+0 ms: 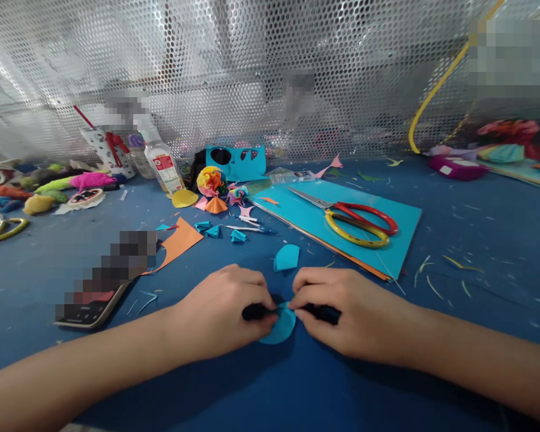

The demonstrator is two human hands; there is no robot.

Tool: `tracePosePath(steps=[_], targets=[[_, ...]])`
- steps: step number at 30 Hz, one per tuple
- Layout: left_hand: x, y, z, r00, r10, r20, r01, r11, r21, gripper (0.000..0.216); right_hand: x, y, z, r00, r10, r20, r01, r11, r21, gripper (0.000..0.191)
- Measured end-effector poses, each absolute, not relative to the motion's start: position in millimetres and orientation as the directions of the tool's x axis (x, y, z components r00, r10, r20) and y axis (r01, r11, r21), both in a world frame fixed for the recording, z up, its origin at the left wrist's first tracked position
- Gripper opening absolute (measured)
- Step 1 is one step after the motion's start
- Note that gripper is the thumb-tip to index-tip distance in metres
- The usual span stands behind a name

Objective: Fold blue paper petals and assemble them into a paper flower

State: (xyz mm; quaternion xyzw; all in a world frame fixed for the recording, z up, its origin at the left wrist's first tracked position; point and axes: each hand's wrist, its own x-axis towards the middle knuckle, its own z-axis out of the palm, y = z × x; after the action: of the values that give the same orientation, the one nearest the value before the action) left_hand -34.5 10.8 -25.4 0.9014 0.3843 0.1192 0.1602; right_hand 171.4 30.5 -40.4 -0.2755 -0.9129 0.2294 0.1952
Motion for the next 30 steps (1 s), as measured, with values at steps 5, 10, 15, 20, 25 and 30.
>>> tracePosePath(steps=[5, 10, 15, 20, 25, 30], targets=[[-33.8, 15.0, -30.1, 0.636, 0.77, 0.058, 0.666, -0.585, 0.463, 0.008, 166.9, 32.7, -43.8, -0.738, 0.644, 0.201, 0.421, 0.673, -0.608, 0.012], [-33.9, 14.1, -31.7, 0.657, 0.744, 0.122, 0.668, -0.649, 0.364, 0.007, 167.3, 31.5, -46.5, -0.703, 0.67, 0.239, 0.403, 0.651, -0.643, 0.011], [-33.5, 10.7, -27.7, 0.624, 0.752, 0.211, 0.65, -0.65, 0.393, 0.009, 166.8, 31.5, -45.2, -0.615, 0.723, 0.315, 0.374, 0.619, -0.691, 0.01], [-32.5, 7.7, -25.4, 0.517, 0.829, 0.213, 0.609, -0.531, 0.59, 0.004, 167.1, 31.7, -45.2, -0.577, 0.726, 0.374, 0.321, 0.623, -0.713, 0.009], [-29.9, 7.1, -22.0, 0.488, 0.843, 0.229, 0.543, -0.498, 0.676, 0.008, 168.5, 29.8, -44.2, -0.567, 0.709, 0.419, 0.291, 0.649, -0.703, 0.009], [-27.7, 5.2, -19.0, 0.442, 0.876, 0.191, 0.531, -0.428, 0.731, 0.008, 166.5, 27.8, -41.5, -0.555, 0.71, 0.433, 0.275, 0.648, -0.71, 0.008]])
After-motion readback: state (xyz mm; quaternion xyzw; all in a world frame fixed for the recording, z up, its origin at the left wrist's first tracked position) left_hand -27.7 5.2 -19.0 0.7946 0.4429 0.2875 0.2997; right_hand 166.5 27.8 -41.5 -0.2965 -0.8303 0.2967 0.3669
